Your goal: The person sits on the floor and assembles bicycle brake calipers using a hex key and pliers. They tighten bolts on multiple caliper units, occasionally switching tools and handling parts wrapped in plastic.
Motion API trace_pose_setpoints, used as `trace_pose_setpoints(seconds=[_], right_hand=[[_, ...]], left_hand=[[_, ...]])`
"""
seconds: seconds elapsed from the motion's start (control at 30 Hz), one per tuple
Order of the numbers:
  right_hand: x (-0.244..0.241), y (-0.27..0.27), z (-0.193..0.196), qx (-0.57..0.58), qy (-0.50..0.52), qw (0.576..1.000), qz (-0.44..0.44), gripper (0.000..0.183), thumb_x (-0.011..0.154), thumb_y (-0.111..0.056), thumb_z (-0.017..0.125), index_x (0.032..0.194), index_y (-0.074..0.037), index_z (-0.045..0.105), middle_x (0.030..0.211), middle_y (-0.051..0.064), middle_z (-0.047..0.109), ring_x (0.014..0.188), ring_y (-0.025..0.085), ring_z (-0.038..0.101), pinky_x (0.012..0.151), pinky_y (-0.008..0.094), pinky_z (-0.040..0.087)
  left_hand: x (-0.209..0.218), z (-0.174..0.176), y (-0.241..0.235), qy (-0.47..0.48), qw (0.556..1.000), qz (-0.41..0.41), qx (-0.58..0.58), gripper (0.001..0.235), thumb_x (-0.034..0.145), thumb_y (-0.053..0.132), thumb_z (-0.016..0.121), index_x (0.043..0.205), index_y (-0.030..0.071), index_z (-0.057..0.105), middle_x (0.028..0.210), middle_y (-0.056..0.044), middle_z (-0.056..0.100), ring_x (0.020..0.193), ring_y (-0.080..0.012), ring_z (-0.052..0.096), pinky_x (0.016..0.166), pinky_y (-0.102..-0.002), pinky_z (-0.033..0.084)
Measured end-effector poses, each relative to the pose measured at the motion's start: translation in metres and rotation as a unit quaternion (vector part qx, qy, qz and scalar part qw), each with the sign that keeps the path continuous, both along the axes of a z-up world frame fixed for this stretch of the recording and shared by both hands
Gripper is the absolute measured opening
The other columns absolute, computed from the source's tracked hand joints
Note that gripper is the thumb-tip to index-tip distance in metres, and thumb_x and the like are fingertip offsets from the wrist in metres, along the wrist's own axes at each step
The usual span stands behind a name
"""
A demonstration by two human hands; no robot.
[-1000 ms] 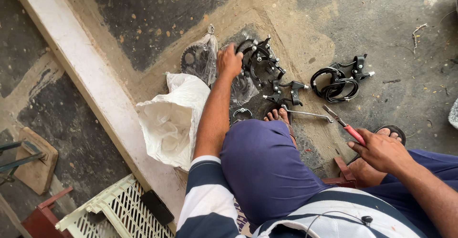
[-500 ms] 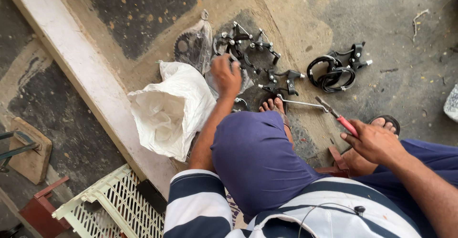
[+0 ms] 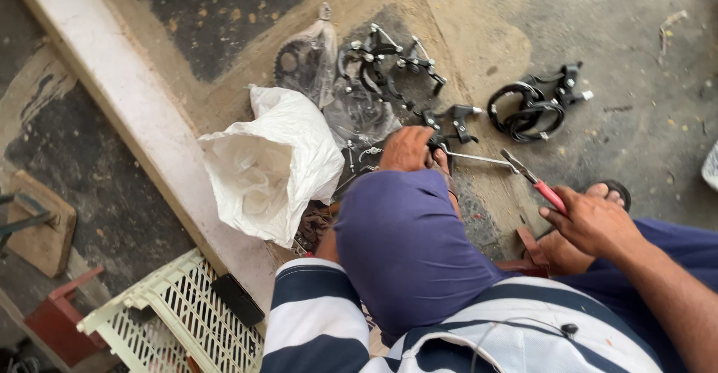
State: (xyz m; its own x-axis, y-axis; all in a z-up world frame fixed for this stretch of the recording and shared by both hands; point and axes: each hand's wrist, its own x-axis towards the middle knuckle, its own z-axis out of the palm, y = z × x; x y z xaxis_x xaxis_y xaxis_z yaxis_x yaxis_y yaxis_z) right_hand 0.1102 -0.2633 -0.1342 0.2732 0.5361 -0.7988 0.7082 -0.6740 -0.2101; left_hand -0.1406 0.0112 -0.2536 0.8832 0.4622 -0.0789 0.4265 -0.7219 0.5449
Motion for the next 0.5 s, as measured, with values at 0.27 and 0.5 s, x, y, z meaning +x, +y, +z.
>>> trace_pose_setpoints(seconds=[0.27,0.5], right_hand=[[0.01,-0.019,-0.03,0.036,-0.013,0.999,0.016,0.059,0.09,-0.048,0.061,0.142,-0.02,0.059,0.112,0.025,0.071,0.108,0.043,0.067,0.093,0.052,0.053],[0.032,-0.05,-0.067,-0.028,-0.028,0.991,0.127,0.038,0.09,-0.035,0.062,0.117,-0.012,0.075,0.124,0.02,0.073,0.12,0.04,0.066,0.099,0.049,0.054]], left_hand=[[-0.043,0.011,-0.048,-0.056,0.987,0.141,-0.06,0.015,0.093,0.021,0.07,0.104,0.01,0.071,0.103,-0.01,0.068,0.099,-0.0297,0.067,0.087,-0.043,0.053],[-0.078,0.015,-0.08,-0.026,0.972,0.234,-0.018,0.024,0.087,0.019,0.069,0.109,0.009,0.067,0.108,-0.01,0.065,0.103,-0.0306,0.063,0.092,-0.045,0.051]])
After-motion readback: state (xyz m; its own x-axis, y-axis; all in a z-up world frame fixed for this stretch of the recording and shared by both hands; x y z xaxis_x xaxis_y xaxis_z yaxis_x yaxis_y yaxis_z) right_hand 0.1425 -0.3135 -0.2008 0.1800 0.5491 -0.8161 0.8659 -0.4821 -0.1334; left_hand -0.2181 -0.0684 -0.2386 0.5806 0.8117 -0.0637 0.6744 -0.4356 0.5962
